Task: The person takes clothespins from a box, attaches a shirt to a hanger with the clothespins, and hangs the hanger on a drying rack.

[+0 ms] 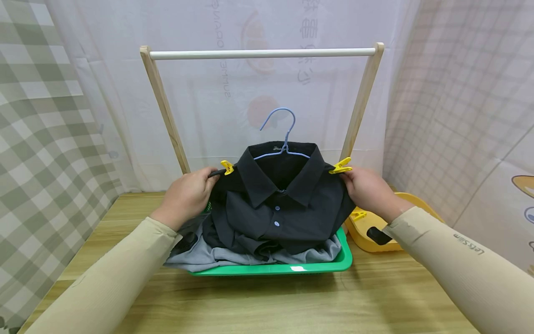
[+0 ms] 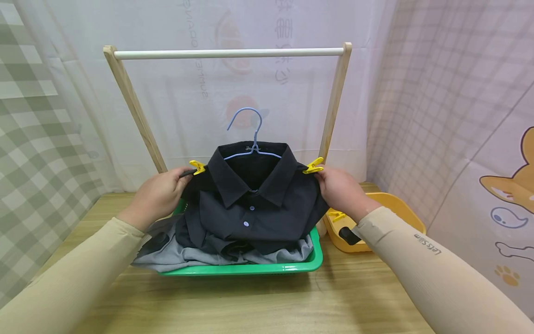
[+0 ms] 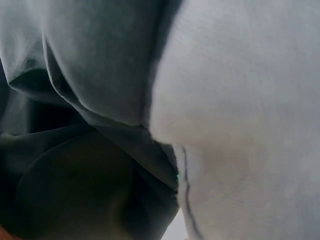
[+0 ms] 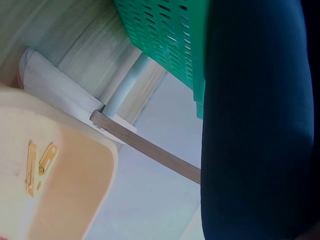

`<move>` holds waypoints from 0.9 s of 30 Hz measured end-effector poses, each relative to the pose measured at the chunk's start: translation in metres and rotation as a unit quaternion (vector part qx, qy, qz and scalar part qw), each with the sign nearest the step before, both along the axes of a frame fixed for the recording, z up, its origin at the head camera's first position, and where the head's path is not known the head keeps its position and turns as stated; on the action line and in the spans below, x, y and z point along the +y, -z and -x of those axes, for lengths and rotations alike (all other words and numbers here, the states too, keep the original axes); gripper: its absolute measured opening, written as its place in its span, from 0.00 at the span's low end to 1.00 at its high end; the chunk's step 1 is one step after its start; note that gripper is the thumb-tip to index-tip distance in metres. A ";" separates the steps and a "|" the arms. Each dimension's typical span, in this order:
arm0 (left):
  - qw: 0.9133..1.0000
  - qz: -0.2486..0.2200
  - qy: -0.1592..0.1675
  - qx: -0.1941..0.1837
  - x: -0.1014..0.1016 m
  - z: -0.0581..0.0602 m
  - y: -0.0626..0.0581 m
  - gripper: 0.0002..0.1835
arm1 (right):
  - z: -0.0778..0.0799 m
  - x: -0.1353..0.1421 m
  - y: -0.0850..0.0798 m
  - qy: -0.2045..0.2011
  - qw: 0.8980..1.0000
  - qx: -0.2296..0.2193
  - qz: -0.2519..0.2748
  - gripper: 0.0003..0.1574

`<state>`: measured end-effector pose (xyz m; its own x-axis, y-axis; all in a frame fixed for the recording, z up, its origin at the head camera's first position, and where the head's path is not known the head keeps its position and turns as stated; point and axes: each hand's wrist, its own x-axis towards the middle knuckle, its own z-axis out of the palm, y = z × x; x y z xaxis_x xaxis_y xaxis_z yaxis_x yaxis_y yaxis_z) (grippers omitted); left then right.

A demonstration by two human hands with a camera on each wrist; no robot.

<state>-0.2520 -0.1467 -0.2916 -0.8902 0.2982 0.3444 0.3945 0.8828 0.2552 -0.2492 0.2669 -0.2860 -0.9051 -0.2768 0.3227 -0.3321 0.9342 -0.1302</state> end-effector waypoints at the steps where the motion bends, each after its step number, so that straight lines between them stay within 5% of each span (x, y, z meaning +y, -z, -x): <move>1: 1.000 0.001 0.001 -0.003 0.000 0.000 0.000 0.19 | 0.000 0.000 0.000 0.002 1.000 -0.005 -0.001 0.14; 21: 0.999 0.010 -0.012 -0.040 -0.004 -0.004 -0.003 0.18 | -0.004 0.005 0.001 0.022 0.999 -0.025 0.003 0.16; 27: 0.997 0.003 -0.020 -0.079 -0.013 -0.007 -0.002 0.27 | -0.007 0.008 0.002 0.028 1.000 -0.006 0.011 0.13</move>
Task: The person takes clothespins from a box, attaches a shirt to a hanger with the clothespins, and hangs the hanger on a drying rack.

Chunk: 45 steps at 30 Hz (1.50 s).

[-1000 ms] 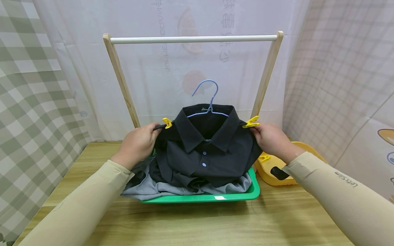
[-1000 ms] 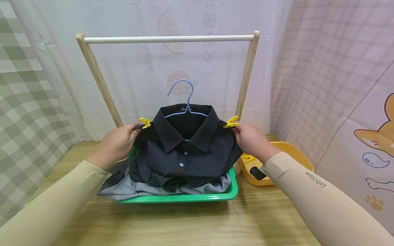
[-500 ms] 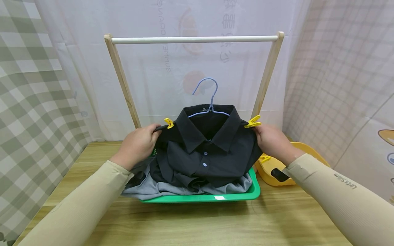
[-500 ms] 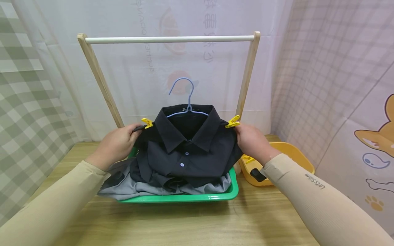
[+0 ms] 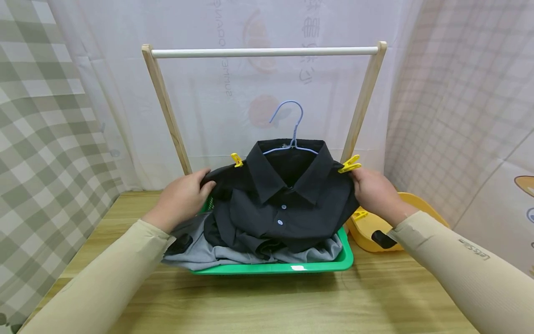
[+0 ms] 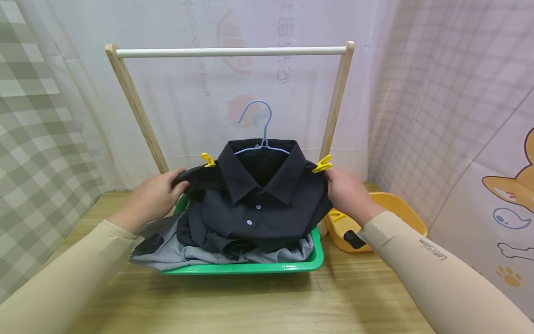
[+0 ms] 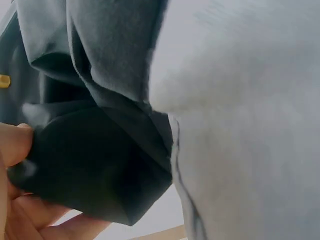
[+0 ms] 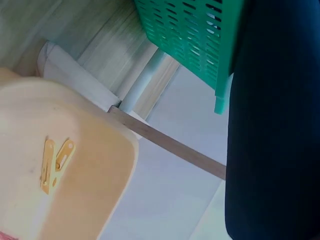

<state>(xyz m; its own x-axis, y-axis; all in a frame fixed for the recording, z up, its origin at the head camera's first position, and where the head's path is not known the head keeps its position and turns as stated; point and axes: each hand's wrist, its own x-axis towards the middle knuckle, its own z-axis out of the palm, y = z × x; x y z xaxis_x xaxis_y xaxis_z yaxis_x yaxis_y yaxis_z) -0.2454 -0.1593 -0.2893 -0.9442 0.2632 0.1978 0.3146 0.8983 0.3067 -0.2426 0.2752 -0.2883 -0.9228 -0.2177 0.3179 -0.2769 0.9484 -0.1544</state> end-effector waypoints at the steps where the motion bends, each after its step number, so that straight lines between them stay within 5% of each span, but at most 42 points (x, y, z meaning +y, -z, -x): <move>1: 1.000 0.002 -0.002 -0.011 -0.001 0.000 0.000 0.30 | 0.000 0.001 0.000 0.001 1.000 0.004 0.001 0.13; 15: 0.991 0.082 0.017 -0.101 -0.016 -0.008 0.005 0.46 | -0.003 0.016 0.006 0.004 0.999 0.041 0.009 0.13; 20: 0.989 0.074 0.023 -0.124 -0.022 -0.008 0.001 0.48 | -0.004 0.018 0.007 -0.002 0.998 0.057 0.009 0.13; 29: 0.993 0.055 0.008 -0.101 -0.040 -0.011 -0.018 0.43 | -0.006 0.020 0.007 0.000 0.998 0.060 0.009 0.11; 33: 0.993 0.059 0.025 -0.104 -0.047 -0.011 -0.021 0.41 | -0.006 0.021 0.006 0.003 0.998 0.056 0.014 0.12; 40: 0.974 0.114 0.102 -0.169 -0.050 -0.012 -0.010 0.40 | -0.007 0.024 0.005 0.007 0.998 0.060 0.017 0.13; 45: 0.963 0.126 0.115 -0.209 -0.048 -0.014 -0.005 0.41 | -0.007 0.025 0.006 0.002 0.998 0.068 0.015 0.12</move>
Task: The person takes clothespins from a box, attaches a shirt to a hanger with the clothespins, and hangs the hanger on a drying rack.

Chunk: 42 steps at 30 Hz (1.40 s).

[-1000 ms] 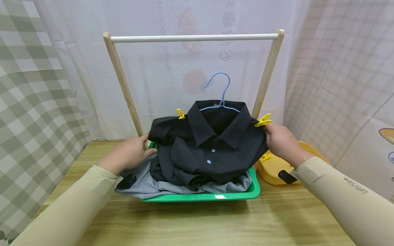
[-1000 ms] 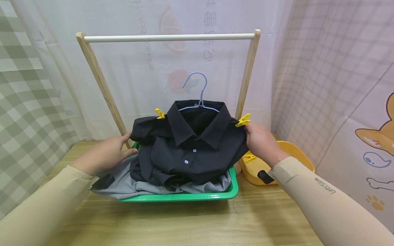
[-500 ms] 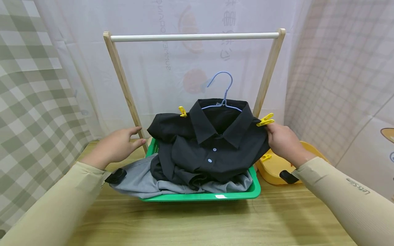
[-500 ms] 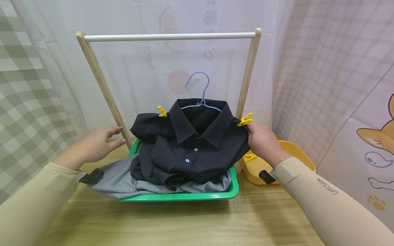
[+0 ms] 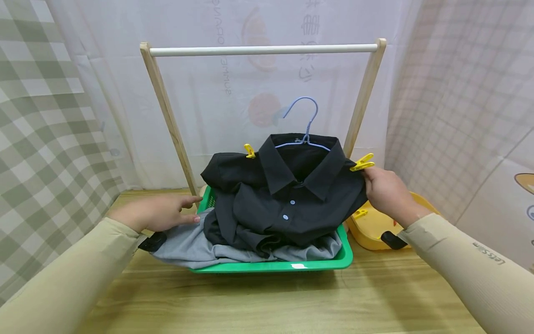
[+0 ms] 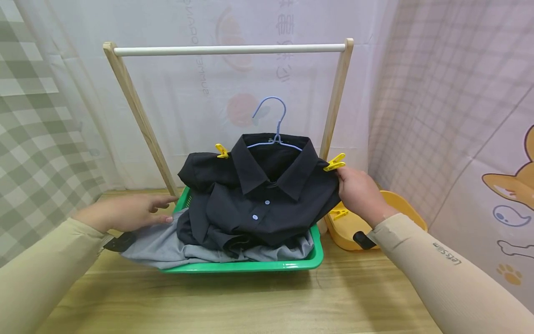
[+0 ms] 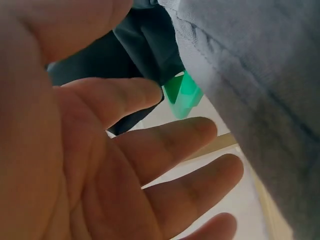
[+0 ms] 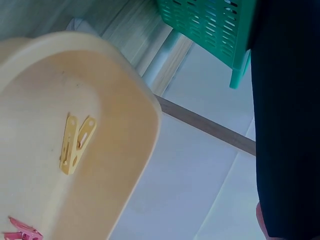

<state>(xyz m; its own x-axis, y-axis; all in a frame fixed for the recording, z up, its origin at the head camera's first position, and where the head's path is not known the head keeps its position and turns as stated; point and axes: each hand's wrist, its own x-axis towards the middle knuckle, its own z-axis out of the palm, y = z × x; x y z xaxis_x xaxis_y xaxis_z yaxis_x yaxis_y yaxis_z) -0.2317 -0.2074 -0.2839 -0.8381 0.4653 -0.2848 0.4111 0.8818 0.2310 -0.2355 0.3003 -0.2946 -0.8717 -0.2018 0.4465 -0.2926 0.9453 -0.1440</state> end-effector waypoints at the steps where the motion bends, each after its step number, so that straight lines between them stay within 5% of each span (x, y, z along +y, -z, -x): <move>1: 1.000 0.002 0.001 -0.004 0.000 0.000 0.000 0.41 | 0.000 0.000 0.000 0.000 1.000 0.001 -0.001 0.12; 8: 0.999 0.000 0.000 -0.043 -0.005 0.000 -0.004 0.41 | 0.000 0.001 0.001 -0.003 1.000 0.001 -0.007 0.11; 15: 1.000 -0.002 -0.014 -0.022 -0.017 0.004 -0.015 0.43 | 0.000 0.002 -0.001 0.002 1.000 0.005 -0.008 0.12; 23: 0.993 -0.038 0.009 -0.112 -0.016 0.006 -0.009 0.42 | -0.002 0.001 -0.001 0.003 1.000 -0.002 -0.002 0.12; 30: 0.997 0.015 0.026 -0.078 -0.013 0.001 -0.005 0.38 | -0.002 0.002 -0.001 -0.003 1.000 0.008 -0.003 0.12; 42: 0.996 0.024 0.018 -0.080 -0.003 -0.010 0.007 0.48 | -0.002 0.002 0.000 -0.004 1.000 0.011 -0.003 0.12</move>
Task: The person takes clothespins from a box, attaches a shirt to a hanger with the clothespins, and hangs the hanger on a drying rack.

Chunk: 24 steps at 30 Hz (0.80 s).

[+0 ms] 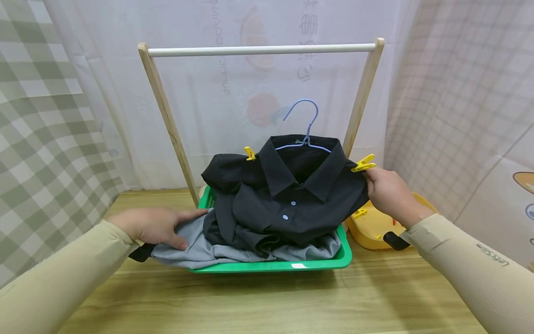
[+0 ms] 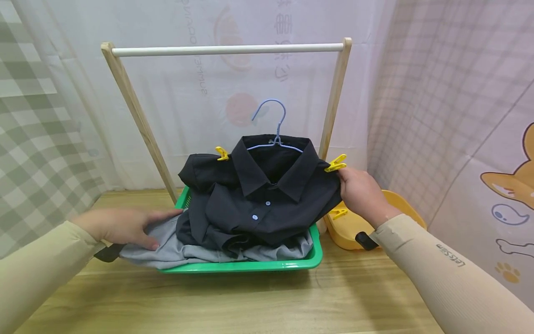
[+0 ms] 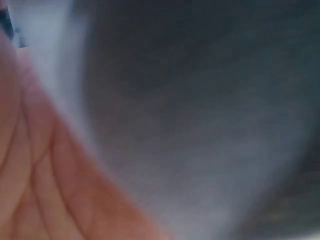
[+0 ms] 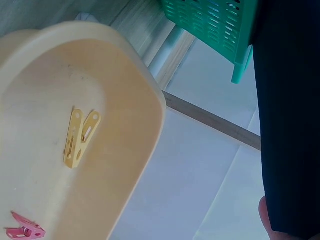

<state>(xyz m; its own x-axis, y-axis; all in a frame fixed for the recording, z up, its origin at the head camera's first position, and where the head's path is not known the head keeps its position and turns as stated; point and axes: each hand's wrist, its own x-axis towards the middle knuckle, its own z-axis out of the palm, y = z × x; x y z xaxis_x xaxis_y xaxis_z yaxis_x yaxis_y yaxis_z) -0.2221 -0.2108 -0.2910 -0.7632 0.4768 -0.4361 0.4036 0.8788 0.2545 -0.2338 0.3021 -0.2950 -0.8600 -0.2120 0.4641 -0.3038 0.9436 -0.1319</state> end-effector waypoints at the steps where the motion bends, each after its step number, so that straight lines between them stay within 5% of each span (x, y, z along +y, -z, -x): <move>1: 1.000 0.001 -0.001 -0.002 0.000 0.000 0.001 0.48 | 0.000 0.000 0.000 -0.001 1.000 0.002 -0.001 0.12; 9: 1.000 0.011 -0.002 0.028 0.001 -0.005 0.005 0.40 | 0.001 0.000 0.000 -0.001 1.000 0.003 -0.003 0.13; 24: 0.998 0.023 -0.010 0.056 0.007 -0.005 0.013 0.44 | 0.000 0.008 -0.001 0.003 1.000 0.016 0.007 0.11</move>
